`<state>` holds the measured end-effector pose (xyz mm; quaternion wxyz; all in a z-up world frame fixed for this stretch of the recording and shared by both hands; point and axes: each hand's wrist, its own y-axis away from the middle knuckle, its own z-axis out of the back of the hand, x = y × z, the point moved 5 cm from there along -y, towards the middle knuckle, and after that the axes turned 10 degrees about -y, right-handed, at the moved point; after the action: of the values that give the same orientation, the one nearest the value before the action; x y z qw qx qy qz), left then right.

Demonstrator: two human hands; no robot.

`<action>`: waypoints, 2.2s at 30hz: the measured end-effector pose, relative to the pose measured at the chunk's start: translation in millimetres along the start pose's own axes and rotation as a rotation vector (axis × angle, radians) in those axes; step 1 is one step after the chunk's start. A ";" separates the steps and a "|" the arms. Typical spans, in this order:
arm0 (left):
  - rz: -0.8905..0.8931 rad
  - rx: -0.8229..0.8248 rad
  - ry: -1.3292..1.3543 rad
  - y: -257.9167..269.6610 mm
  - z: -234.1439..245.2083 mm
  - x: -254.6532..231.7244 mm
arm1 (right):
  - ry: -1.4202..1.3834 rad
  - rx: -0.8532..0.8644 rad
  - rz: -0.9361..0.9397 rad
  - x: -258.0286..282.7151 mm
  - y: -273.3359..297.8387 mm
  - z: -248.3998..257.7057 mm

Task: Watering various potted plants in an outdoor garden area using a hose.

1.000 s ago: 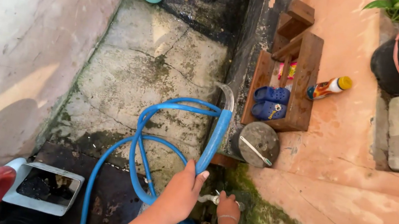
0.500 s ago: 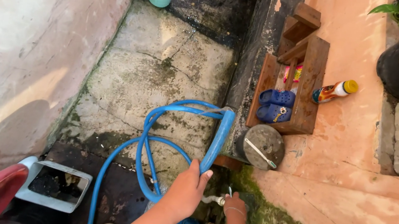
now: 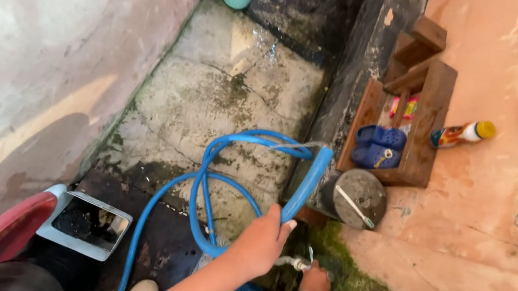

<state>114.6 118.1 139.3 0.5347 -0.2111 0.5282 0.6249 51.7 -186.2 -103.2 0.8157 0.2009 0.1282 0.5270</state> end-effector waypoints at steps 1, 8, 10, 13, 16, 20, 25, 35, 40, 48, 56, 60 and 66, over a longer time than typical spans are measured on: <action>-0.007 -0.003 -0.001 0.1 -3.5 1.4 | -0.002 -0.007 0.001 -10.1 -3.5 -5.0; 0.046 0.072 -0.042 4.7 16.5 -9.3 | 0.144 0.192 0.056 -6.5 -20.6 -11.1; 0.037 0.067 -0.040 -1.7 18.1 -8.1 | 0.141 0.213 0.036 -0.5 -26.5 -8.1; 0.019 0.012 -0.049 2.7 20.9 -12.3 | 0.123 0.253 -0.002 1.8 -19.0 0.0; 0.093 0.085 -0.077 5.7 29.9 -22.7 | 0.021 0.265 -0.109 31.7 -10.3 26.3; 0.020 0.024 -0.069 17.0 27.4 -22.6 | -1.134 0.120 0.135 127.1 42.7 125.4; -0.122 -0.001 -0.129 57.6 62.8 -81.1 | -2.072 0.456 0.264 236.6 154.3 321.5; -0.484 0.247 -0.447 166.0 116.7 -236.7 | -2.454 0.290 0.033 202.5 272.7 496.6; -0.590 0.317 -0.374 207.5 116.2 -289.7 | -2.552 0.278 0.004 159.5 280.5 535.5; -0.627 0.254 -0.490 246.2 85.0 -400.2 | -2.729 0.178 0.652 36.7 192.9 570.7; -0.703 0.266 -0.616 235.4 34.3 -429.1 | -2.845 0.033 0.802 -67.5 231.5 604.6; -0.724 0.184 -0.526 241.2 39.6 -434.0 | -2.895 0.026 0.848 -87.5 246.7 601.8; -0.792 0.205 -0.345 267.0 75.0 -428.7 | -2.940 0.080 0.927 -109.5 201.1 595.8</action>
<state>44.6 28.4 637.0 0.8312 -0.2359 0.3689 0.3425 94.9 -327.7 517.7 -0.0180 0.5676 -0.8205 0.0655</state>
